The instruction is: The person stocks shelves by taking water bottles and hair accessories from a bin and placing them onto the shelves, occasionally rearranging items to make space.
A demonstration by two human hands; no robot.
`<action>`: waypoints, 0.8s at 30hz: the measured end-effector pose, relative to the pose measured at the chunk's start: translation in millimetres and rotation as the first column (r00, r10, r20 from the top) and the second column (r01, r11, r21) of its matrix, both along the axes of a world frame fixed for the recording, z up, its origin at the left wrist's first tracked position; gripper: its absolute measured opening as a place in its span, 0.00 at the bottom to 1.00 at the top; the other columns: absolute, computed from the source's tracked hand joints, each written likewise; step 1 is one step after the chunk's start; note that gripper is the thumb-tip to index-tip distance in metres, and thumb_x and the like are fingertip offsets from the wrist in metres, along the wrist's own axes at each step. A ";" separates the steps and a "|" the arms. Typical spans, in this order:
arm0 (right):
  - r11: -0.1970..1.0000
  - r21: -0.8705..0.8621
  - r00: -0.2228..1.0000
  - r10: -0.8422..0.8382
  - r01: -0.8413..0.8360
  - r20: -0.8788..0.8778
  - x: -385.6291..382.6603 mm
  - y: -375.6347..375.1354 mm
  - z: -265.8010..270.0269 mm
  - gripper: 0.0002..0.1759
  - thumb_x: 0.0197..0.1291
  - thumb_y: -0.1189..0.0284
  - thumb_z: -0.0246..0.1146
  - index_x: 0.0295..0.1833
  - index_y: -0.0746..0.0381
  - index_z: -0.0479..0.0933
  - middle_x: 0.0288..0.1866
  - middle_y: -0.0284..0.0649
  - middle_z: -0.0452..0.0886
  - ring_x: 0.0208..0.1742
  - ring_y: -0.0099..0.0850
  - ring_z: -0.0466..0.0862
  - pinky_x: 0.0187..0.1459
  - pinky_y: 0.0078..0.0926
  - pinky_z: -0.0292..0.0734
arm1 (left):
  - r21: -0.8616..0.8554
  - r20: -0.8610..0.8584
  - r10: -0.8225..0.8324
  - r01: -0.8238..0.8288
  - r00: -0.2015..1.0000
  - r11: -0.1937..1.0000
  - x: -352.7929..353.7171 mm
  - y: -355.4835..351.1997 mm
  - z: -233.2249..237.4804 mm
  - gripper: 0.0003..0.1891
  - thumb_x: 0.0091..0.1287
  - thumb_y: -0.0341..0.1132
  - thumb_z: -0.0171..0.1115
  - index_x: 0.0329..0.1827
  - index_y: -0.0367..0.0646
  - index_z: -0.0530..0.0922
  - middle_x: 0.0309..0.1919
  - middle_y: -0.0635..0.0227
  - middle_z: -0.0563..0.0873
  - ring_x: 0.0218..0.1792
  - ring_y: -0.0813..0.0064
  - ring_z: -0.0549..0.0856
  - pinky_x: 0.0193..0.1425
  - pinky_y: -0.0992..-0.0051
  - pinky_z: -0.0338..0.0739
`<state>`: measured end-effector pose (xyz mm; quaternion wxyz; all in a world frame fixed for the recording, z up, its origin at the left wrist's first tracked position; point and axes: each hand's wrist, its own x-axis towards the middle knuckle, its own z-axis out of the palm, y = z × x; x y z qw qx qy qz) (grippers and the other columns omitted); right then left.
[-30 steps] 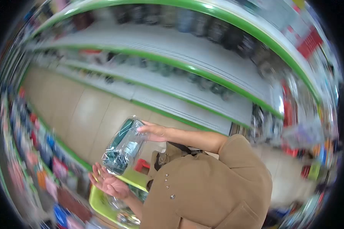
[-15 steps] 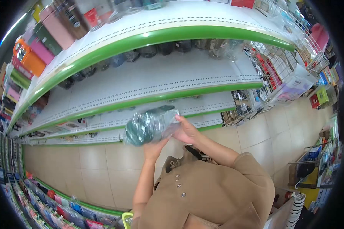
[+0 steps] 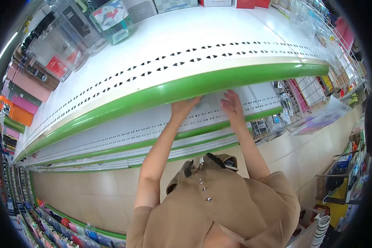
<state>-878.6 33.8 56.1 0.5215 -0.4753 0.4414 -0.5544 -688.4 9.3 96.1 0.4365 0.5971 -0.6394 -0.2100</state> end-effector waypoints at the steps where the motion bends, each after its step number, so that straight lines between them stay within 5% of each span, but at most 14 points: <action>1: 1.000 0.006 1.000 0.004 -0.004 -0.002 -10.2 -10.5 -6.3 0.32 0.55 0.75 0.58 0.66 0.59 0.57 0.59 0.44 0.66 0.55 0.32 0.71 0.56 0.30 0.68 | 0.006 -0.002 0.004 -0.004 1.000 1.000 -2.1 -4.4 -1.7 0.29 0.45 0.40 0.75 0.49 0.37 0.74 0.47 0.56 0.79 0.48 0.64 0.79 0.54 0.71 0.71; 3: 0.960 -0.110 0.962 -0.266 0.258 -0.065 -30.7 -37.5 -30.8 0.34 0.52 0.76 0.64 0.64 0.60 0.58 0.59 0.43 0.65 0.51 0.34 0.73 0.51 0.29 0.71 | 0.016 0.013 -0.014 0.013 1.000 1.000 -10.1 -26.8 -1.9 0.30 0.45 0.40 0.75 0.49 0.37 0.73 0.47 0.56 0.79 0.48 0.63 0.78 0.54 0.71 0.71; 7: 0.883 -0.136 0.892 -0.452 0.448 0.006 -85.4 -99.7 -81.9 0.33 0.52 0.72 0.64 0.63 0.62 0.60 0.57 0.44 0.67 0.52 0.34 0.72 0.53 0.30 0.70 | 0.045 0.038 -0.050 0.049 0.998 0.998 -14.0 -37.4 -11.7 0.30 0.45 0.41 0.74 0.51 0.38 0.73 0.48 0.55 0.78 0.49 0.62 0.77 0.55 0.70 0.70; 9: 0.871 -0.371 0.716 -0.481 0.323 -0.506 -98.9 -107.8 -54.2 0.31 0.54 0.67 0.64 0.62 0.63 0.63 0.56 0.45 0.70 0.55 0.34 0.70 0.54 0.32 0.68 | 0.061 0.051 -0.075 0.072 0.996 0.996 -12.2 -38.8 -16.0 0.31 0.45 0.41 0.74 0.51 0.38 0.73 0.48 0.55 0.78 0.50 0.62 0.77 0.56 0.70 0.69; 24: 0.920 -0.180 0.884 -0.386 0.348 -0.263 -117.2 -151.2 -66.3 0.29 0.58 0.61 0.60 0.61 0.64 0.63 0.57 0.44 0.70 0.56 0.35 0.70 0.56 0.32 0.66 | 0.119 0.100 -0.146 0.134 0.984 0.984 -11.9 -66.5 -38.3 0.34 0.46 0.44 0.72 0.56 0.42 0.71 0.50 0.54 0.76 0.54 0.59 0.73 0.59 0.67 0.66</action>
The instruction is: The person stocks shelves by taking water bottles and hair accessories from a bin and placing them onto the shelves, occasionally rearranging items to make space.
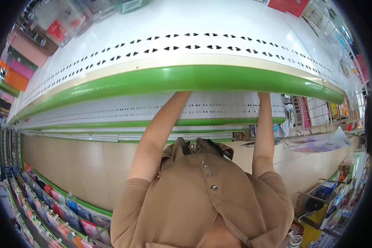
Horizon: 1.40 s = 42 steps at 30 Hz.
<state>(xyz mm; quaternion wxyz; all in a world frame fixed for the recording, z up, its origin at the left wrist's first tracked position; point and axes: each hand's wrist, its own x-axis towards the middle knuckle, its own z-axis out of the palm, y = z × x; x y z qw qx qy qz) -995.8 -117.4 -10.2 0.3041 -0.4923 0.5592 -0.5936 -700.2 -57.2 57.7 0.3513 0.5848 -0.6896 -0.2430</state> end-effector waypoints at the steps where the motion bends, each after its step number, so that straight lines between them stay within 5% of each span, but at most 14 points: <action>1: 1.000 0.007 1.000 0.009 -0.009 0.015 -1.8 1.5 0.7 0.29 0.58 0.61 0.59 0.61 0.64 0.63 0.57 0.44 0.70 0.56 0.35 0.70 0.56 0.32 0.66 | 0.002 -0.006 0.001 -0.001 1.000 1.000 -0.8 1.5 -3.7 0.34 0.46 0.44 0.72 0.56 0.42 0.71 0.51 0.54 0.76 0.55 0.59 0.73 0.60 0.67 0.66; 6: 0.994 0.053 0.992 0.095 -0.099 0.084 6.4 -5.7 4.6 0.29 0.60 0.59 0.58 0.61 0.65 0.63 0.57 0.43 0.70 0.56 0.35 0.71 0.57 0.32 0.66 | 0.022 -0.044 0.048 -0.047 0.998 0.999 -6.0 2.9 -16.2 0.35 0.46 0.45 0.72 0.58 0.43 0.70 0.51 0.53 0.76 0.56 0.58 0.72 0.61 0.66 0.65; 7: 0.997 -0.074 0.942 -0.029 0.005 -0.335 2.2 -9.5 4.8 0.29 0.58 0.63 0.61 0.61 0.66 0.62 0.58 0.44 0.69 0.56 0.36 0.70 0.56 0.32 0.66 | 0.024 -0.045 0.072 -0.071 0.996 0.997 2.2 7.0 -17.8 0.35 0.46 0.45 0.72 0.58 0.43 0.70 0.51 0.53 0.76 0.56 0.57 0.71 0.61 0.66 0.64; 8: 0.969 -0.244 0.720 -0.197 0.040 -0.666 -2.1 -6.9 2.5 0.31 0.56 0.67 0.64 0.61 0.67 0.61 0.58 0.44 0.69 0.56 0.37 0.70 0.56 0.32 0.67 | 0.029 -0.051 0.115 -0.113 0.992 0.993 6.8 12.7 -21.7 0.35 0.46 0.45 0.72 0.58 0.43 0.70 0.51 0.53 0.76 0.56 0.57 0.71 0.61 0.66 0.64; 10: 0.944 -0.274 0.942 -0.247 0.182 -0.226 36.9 35.7 45.3 0.34 0.52 0.76 0.66 0.63 0.67 0.59 0.59 0.46 0.68 0.57 0.38 0.70 0.54 0.33 0.68 | -0.142 -0.198 0.144 -0.174 0.969 0.974 12.8 34.8 -31.8 0.37 0.47 0.41 0.70 0.61 0.42 0.66 0.58 0.51 0.69 0.60 0.54 0.65 0.64 0.63 0.61; 12: 0.912 -0.361 0.944 -0.275 0.197 -0.180 69.8 71.0 55.5 0.31 0.53 0.80 0.63 0.62 0.68 0.58 0.59 0.50 0.67 0.55 0.39 0.71 0.53 0.35 0.70 | -0.383 -0.292 0.248 -0.351 0.924 0.854 13.4 88.0 -3.4 0.39 0.47 0.38 0.69 0.63 0.40 0.61 0.61 0.51 0.64 0.62 0.51 0.62 0.66 0.59 0.57; 14: 0.892 -0.446 0.994 0.030 -0.075 -0.106 116.7 110.9 63.9 0.25 0.55 0.79 0.60 0.58 0.68 0.62 0.55 0.47 0.70 0.50 0.35 0.73 0.52 0.31 0.69 | -0.357 -0.454 0.295 -0.474 0.841 0.805 11.6 135.6 -9.4 0.35 0.49 0.40 0.68 0.60 0.39 0.65 0.60 0.51 0.65 0.63 0.56 0.62 0.66 0.62 0.57; 17: 0.809 -0.373 0.891 0.418 -0.454 -0.176 183.1 169.7 55.2 0.22 0.56 0.80 0.58 0.57 0.68 0.63 0.53 0.47 0.71 0.49 0.35 0.74 0.52 0.31 0.69 | -0.241 -0.457 0.431 -0.574 0.779 0.783 12.9 205.1 -14.4 0.31 0.48 0.35 0.67 0.57 0.40 0.67 0.55 0.54 0.69 0.61 0.57 0.66 0.64 0.63 0.61; 21: 0.421 -0.114 0.435 0.885 -0.900 -0.168 239.3 246.1 32.4 0.20 0.55 0.83 0.55 0.55 0.69 0.64 0.52 0.46 0.71 0.46 0.32 0.75 0.50 0.29 0.69 | -0.218 -0.475 0.546 -0.694 0.690 0.687 14.2 298.3 -33.0 0.21 0.50 0.28 0.63 0.50 0.39 0.73 0.49 0.59 0.74 0.53 0.61 0.74 0.57 0.68 0.70; 24: 0.040 -0.014 0.042 0.979 -0.999 -0.201 266.0 308.5 27.7 0.20 0.55 0.85 0.54 0.55 0.69 0.65 0.51 0.46 0.72 0.43 0.29 0.76 0.49 0.27 0.70 | -0.152 -0.490 0.753 -0.893 0.440 0.423 11.1 388.8 -43.3 0.17 0.50 0.25 0.62 0.46 0.38 0.75 0.46 0.59 0.76 0.49 0.63 0.77 0.54 0.69 0.72; 27: -0.206 0.053 -0.213 0.948 -0.977 -0.236 274.6 373.9 20.7 0.20 0.55 0.85 0.54 0.55 0.69 0.65 0.49 0.44 0.73 0.39 0.26 0.77 0.46 0.25 0.71 | -0.085 -0.448 0.892 -0.996 0.068 0.033 -13.2 485.5 -66.1 0.18 0.50 0.25 0.59 0.46 0.39 0.75 0.44 0.58 0.77 0.48 0.63 0.78 0.53 0.70 0.73; 33: -0.601 0.215 -0.638 0.721 -0.770 -0.270 258.3 497.6 9.1 0.22 0.53 0.83 0.57 0.56 0.68 0.66 0.49 0.44 0.74 0.38 0.26 0.77 0.43 0.23 0.73 | 0.049 -0.239 0.681 -0.709 -0.693 -0.704 -121.6 667.5 -117.9 0.21 0.47 0.27 0.62 0.48 0.42 0.73 0.42 0.57 0.76 0.47 0.58 0.76 0.52 0.67 0.71; 37: -0.728 0.230 -0.761 0.590 -0.646 -0.269 246.1 575.4 -3.7 0.23 0.51 0.82 0.58 0.56 0.67 0.66 0.49 0.44 0.74 0.38 0.26 0.77 0.42 0.23 0.73 | -0.026 0.007 0.570 -0.570 -0.822 -0.821 -189.8 739.4 -148.4 0.26 0.44 0.26 0.64 0.51 0.40 0.70 0.45 0.54 0.73 0.52 0.55 0.72 0.57 0.65 0.66; 42: -0.824 0.323 -0.852 0.320 -0.466 -0.414 258.3 655.2 -10.9 0.28 0.46 0.81 0.62 0.57 0.65 0.66 0.51 0.45 0.71 0.46 0.33 0.76 0.44 0.26 0.74 | 0.039 0.029 0.375 -0.373 -0.927 -0.927 -232.2 785.0 -170.8 0.31 0.44 0.27 0.66 0.55 0.39 0.67 0.49 0.54 0.71 0.55 0.55 0.69 0.60 0.64 0.64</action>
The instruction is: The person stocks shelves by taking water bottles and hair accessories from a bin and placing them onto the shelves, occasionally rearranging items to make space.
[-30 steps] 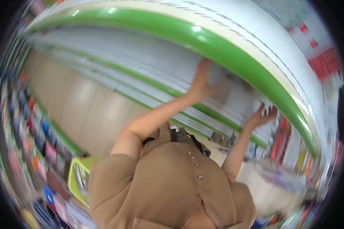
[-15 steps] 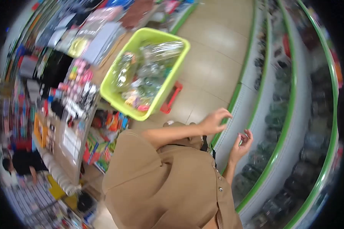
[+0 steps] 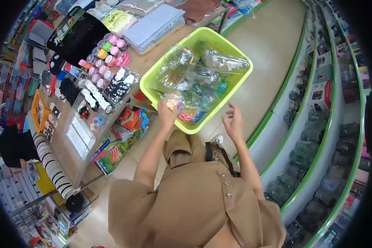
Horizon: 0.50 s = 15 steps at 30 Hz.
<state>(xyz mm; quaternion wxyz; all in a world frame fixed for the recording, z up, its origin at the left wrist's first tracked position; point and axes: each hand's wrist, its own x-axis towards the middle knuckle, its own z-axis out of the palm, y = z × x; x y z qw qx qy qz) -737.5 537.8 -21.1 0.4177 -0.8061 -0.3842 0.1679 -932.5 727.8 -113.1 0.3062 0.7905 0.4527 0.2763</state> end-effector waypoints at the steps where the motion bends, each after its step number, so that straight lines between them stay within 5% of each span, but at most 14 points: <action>1: 1.000 -0.009 1.000 -0.007 0.007 0.009 6.9 13.4 -1.3 0.28 0.46 0.81 0.62 0.57 0.65 0.66 0.51 0.45 0.71 0.46 0.33 0.76 0.44 0.26 0.74 | -0.015 0.007 0.070 -0.070 0.998 0.997 -2.0 5.0 -3.1 0.32 0.45 0.28 0.67 0.55 0.39 0.66 0.49 0.54 0.71 0.55 0.55 0.69 0.61 0.64 0.64; 4: 0.999 -0.001 0.996 0.052 -0.052 0.077 41.6 58.9 -18.9 0.37 0.42 0.78 0.66 0.61 0.63 0.62 0.56 0.50 0.67 0.55 0.43 0.71 0.51 0.30 0.71 | -0.046 0.009 0.081 -0.080 0.997 0.996 -6.2 18.9 -2.6 0.32 0.45 0.29 0.69 0.55 0.39 0.66 0.51 0.53 0.70 0.56 0.54 0.68 0.62 0.64 0.63; 6: 0.987 -0.163 0.911 0.077 -0.011 0.406 75.9 92.8 -40.7 0.48 0.37 0.73 0.71 0.66 0.58 0.55 0.62 0.54 0.62 0.62 0.52 0.64 0.59 0.41 0.64 | -0.055 -0.027 0.088 -0.089 0.996 0.994 -10.1 23.3 -10.2 0.34 0.44 0.28 0.69 0.57 0.38 0.64 0.52 0.52 0.69 0.57 0.54 0.68 0.62 0.64 0.63; 9: 0.938 -0.344 0.858 0.138 0.047 0.494 106.9 128.5 -43.8 0.58 0.32 0.68 0.75 0.70 0.54 0.48 0.66 0.56 0.56 0.65 0.56 0.59 0.62 0.51 0.58 | -0.090 0.025 0.124 -0.121 0.992 0.989 -11.0 19.8 -7.6 0.36 0.45 0.28 0.68 0.59 0.37 0.62 0.53 0.51 0.69 0.56 0.54 0.68 0.61 0.63 0.64; 13: 0.883 -0.464 0.804 0.221 0.076 0.552 143.5 171.9 -44.4 0.63 0.30 0.66 0.76 0.72 0.50 0.43 0.69 0.52 0.54 0.69 0.53 0.55 0.62 0.55 0.56 | -0.123 0.048 0.150 -0.143 0.988 0.982 -12.3 22.6 -11.8 0.36 0.45 0.27 0.67 0.60 0.36 0.61 0.53 0.50 0.68 0.56 0.53 0.69 0.60 0.63 0.64; 15: 0.808 -0.589 0.720 0.400 0.013 0.566 157.3 187.4 -42.0 0.64 0.29 0.64 0.76 0.72 0.49 0.42 0.70 0.48 0.53 0.71 0.50 0.52 0.65 0.54 0.54 | -0.284 0.033 0.252 -0.233 0.967 0.930 -9.0 24.1 -9.9 0.37 0.45 0.27 0.67 0.60 0.35 0.60 0.53 0.50 0.68 0.55 0.53 0.70 0.60 0.62 0.64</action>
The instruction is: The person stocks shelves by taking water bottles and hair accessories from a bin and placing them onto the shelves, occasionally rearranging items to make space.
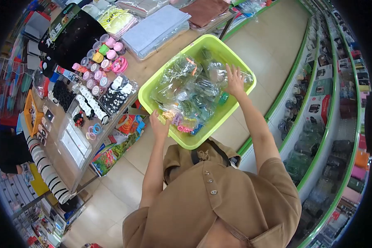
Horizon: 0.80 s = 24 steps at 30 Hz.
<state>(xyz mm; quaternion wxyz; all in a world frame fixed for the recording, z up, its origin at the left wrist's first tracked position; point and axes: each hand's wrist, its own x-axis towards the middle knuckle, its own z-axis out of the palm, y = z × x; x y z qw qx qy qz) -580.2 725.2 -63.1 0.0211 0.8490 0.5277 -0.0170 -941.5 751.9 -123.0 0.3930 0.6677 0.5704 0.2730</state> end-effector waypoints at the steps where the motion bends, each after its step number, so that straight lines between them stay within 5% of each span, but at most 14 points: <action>1: 1.000 0.011 0.999 0.028 -0.027 -0.034 7.1 7.5 -2.3 0.62 0.29 0.64 0.76 0.71 0.49 0.45 0.69 0.45 0.56 0.71 0.48 0.52 0.66 0.55 0.51 | -0.004 -0.007 0.007 -0.007 1.000 1.000 3.1 0.5 3.6 0.37 0.45 0.27 0.67 0.60 0.35 0.60 0.53 0.50 0.68 0.55 0.53 0.70 0.60 0.62 0.64; 4: 0.964 0.061 0.958 0.262 -0.257 -0.112 24.5 8.2 -5.8 0.58 0.30 0.66 0.74 0.69 0.51 0.50 0.66 0.47 0.58 0.71 0.48 0.53 0.67 0.54 0.51 | -0.078 -0.024 0.065 -0.066 0.998 0.995 13.7 4.1 10.0 0.37 0.45 0.28 0.67 0.60 0.35 0.60 0.53 0.49 0.67 0.55 0.52 0.69 0.61 0.61 0.63; 6: 0.953 0.093 0.937 0.300 -0.287 -0.177 32.7 7.7 -4.5 0.55 0.30 0.66 0.74 0.68 0.52 0.52 0.65 0.47 0.60 0.69 0.47 0.55 0.67 0.53 0.51 | 0.167 -0.199 0.040 -0.006 0.979 0.986 26.8 8.9 7.1 0.39 0.45 0.29 0.68 0.62 0.35 0.59 0.55 0.49 0.66 0.57 0.51 0.67 0.62 0.60 0.62; 14: 0.884 0.269 0.836 0.456 -0.383 -0.306 50.5 11.0 4.1 0.48 0.26 0.68 0.72 0.61 0.55 0.62 0.56 0.45 0.66 0.61 0.44 0.65 0.64 0.44 0.56 | 0.266 -0.309 -0.099 0.186 0.946 0.946 107.3 99.4 14.6 0.54 0.38 0.37 0.76 0.68 0.38 0.50 0.62 0.46 0.61 0.62 0.50 0.62 0.66 0.58 0.57; 17: 0.887 0.310 0.821 0.443 -0.343 -0.360 59.6 13.1 13.8 0.48 0.27 0.69 0.72 0.62 0.57 0.61 0.57 0.47 0.67 0.61 0.45 0.65 0.64 0.42 0.58 | 0.154 -0.437 -0.147 0.235 0.887 0.960 129.7 113.2 10.6 0.59 0.37 0.39 0.77 0.70 0.40 0.46 0.64 0.47 0.60 0.63 0.51 0.62 0.66 0.55 0.55; 21: 0.887 0.460 0.750 0.290 0.022 -0.595 81.0 8.6 32.3 0.48 0.32 0.66 0.72 0.63 0.61 0.60 0.59 0.48 0.67 0.59 0.43 0.69 0.61 0.36 0.64 | -0.030 -0.550 -0.172 0.186 0.817 0.982 141.9 109.7 10.1 0.61 0.37 0.42 0.77 0.71 0.42 0.43 0.64 0.48 0.59 0.65 0.51 0.61 0.66 0.52 0.53; 24: 0.811 0.544 0.676 0.278 0.215 -0.682 99.1 -4.9 41.2 0.49 0.37 0.64 0.71 0.65 0.65 0.56 0.60 0.48 0.67 0.57 0.36 0.72 0.55 0.32 0.69 | 0.020 -0.529 -0.144 0.182 0.836 0.983 138.4 108.9 -6.8 0.61 0.38 0.43 0.77 0.72 0.44 0.41 0.64 0.48 0.60 0.64 0.50 0.60 0.66 0.52 0.53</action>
